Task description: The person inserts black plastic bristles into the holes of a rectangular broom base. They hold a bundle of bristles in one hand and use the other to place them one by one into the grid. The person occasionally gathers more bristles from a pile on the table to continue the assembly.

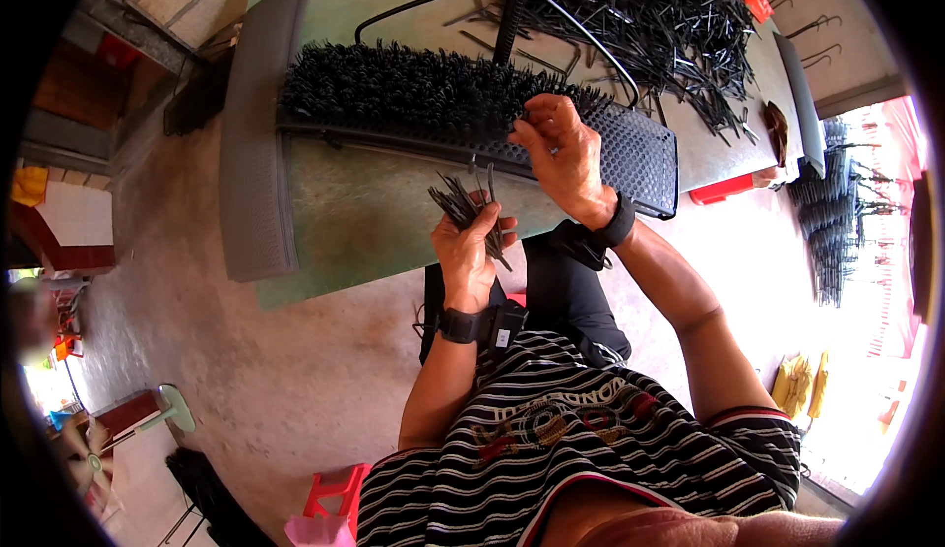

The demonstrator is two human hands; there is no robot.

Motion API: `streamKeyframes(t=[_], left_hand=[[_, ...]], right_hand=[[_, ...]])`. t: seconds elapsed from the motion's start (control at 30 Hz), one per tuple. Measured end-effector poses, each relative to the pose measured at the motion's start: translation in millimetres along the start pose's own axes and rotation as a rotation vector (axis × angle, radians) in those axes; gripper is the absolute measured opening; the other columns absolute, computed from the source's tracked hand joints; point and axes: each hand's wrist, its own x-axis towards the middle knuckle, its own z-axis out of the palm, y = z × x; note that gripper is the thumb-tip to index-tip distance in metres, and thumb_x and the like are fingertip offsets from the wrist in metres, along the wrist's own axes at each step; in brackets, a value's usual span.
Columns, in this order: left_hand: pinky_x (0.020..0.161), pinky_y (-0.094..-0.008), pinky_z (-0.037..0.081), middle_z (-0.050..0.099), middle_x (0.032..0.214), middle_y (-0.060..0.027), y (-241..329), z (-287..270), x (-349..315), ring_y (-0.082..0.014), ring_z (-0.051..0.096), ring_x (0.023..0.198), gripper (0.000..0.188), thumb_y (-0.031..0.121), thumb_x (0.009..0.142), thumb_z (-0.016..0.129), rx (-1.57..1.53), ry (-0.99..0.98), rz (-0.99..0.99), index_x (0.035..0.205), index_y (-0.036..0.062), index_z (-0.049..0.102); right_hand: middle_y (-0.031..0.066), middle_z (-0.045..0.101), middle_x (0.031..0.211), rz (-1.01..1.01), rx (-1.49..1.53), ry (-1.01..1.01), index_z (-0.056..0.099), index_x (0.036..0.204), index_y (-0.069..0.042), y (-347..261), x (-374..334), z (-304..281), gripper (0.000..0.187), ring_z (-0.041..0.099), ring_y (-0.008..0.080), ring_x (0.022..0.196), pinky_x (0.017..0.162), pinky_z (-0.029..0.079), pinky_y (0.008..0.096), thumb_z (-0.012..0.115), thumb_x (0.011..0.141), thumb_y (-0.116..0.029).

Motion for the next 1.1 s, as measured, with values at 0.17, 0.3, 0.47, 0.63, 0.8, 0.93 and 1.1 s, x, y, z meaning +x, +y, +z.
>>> streamKeyframes(t=[0.17, 0.3, 0.47, 0.63, 0.8, 0.93, 1.1], left_hand=[[0.046, -0.0328, 0.052, 0.062, 0.077, -0.0074, 3.9, -0.8, -1.4, -0.0221, 0.063, 0.057, 0.021, -0.001, 0.078, 0.068, -0.043, 0.035, 0.011, 0.097, 0.0034, 0.059], [0.046, -0.0324, 0.052, 0.062, 0.077, -0.0071, 4.7, -1.2, -2.2, -0.0218, 0.063, 0.057, 0.02, -0.001, 0.079, 0.067, -0.055, 0.02, 0.016, 0.098, 0.0036, 0.059], [0.047, -0.032, 0.051, 0.062, 0.078, -0.0072, 4.2, 5.0, -7.2, -0.0217, 0.063, 0.057, 0.021, -0.001, 0.079, 0.067, -0.041, 0.015, 0.02, 0.098, 0.0037, 0.059], [0.046, -0.0323, 0.051, 0.062, 0.078, -0.0075, 1.5, 6.7, -9.2, -0.022, 0.063, 0.057, 0.02, -0.001, 0.079, 0.066, -0.065, 0.011, -0.005, 0.097, 0.0035, 0.06], [0.048, -0.0321, 0.052, 0.063, 0.08, -0.0078, -0.6, 11.0, -9.9, -0.0218, 0.063, 0.06, 0.019, -0.001, 0.08, 0.066, -0.071, -0.025, -0.006, 0.098, 0.0031, 0.061], [0.051, -0.0328, 0.054, 0.063, 0.08, -0.0076, -4.0, 17.6, -8.4, -0.0212, 0.064, 0.062, 0.021, -0.001, 0.08, 0.066, -0.018, -0.056, 0.002, 0.101, 0.0014, 0.06], [0.052, -0.0332, 0.054, 0.062, 0.079, -0.0073, -5.1, 13.6, -6.5, -0.0198, 0.063, 0.062, 0.02, 0.0, 0.082, 0.064, -0.013, -0.051, 0.023, 0.102, -0.0015, 0.06]], right_hand=[[0.0103, 0.062, 0.085, -0.106, -0.183, -0.084, 0.052, 0.102, 0.001, 13.9, 0.3, 5.9, 0.019, 0.067, 0.015, 0.078, 0.063, 0.052, 0.0236, 0.06, 0.084, 0.002], [0.0105, 0.057, 0.078, -0.375, -0.5, -0.242, 0.058, 0.096, -0.002, 6.1, 8.9, 2.7, 0.016, 0.06, 0.026, 0.066, 0.056, 0.048, 0.0332, 0.062, 0.081, -0.002], [0.0097, 0.055, 0.074, -0.35, -0.641, -0.29, 0.06, 0.09, -0.006, -1.0, 20.8, 0.4, 0.012, 0.058, 0.0311, 0.064, 0.054, 0.046, 0.0389, 0.063, 0.079, -0.01], [0.0101, 0.058, 0.074, -0.24, -0.638, -0.335, 0.06, 0.088, -0.006, 0.7, 25.6, -6.9, 0.013, 0.059, 0.0317, 0.065, 0.055, 0.046, 0.0405, 0.065, 0.077, -0.013], [0.0139, 0.063, 0.06, 0.067, -0.487, -0.404, 0.067, 0.076, 0.0, 0.2, 3.9, -18.4, 0.03, 0.064, 0.0271, 0.057, 0.053, 0.049, 0.0335, 0.073, 0.073, -0.03], [0.0092, 0.064, 0.061, 0.492, -0.103, -0.421, 0.065, 0.081, 0.003, 2.3, -2.2, -27.9, 0.018, 0.064, 0.0122, 0.055, 0.05, 0.049, 0.0258, 0.067, 0.079, -0.016], [0.0125, 0.065, 0.073, 0.111, -0.096, -0.014, 0.054, 0.104, 0.002, -1.3, 6.1, -21.4, 0.02, 0.067, 0.0162, 0.061, 0.053, 0.051, 0.0262, 0.058, 0.085, -0.005]])
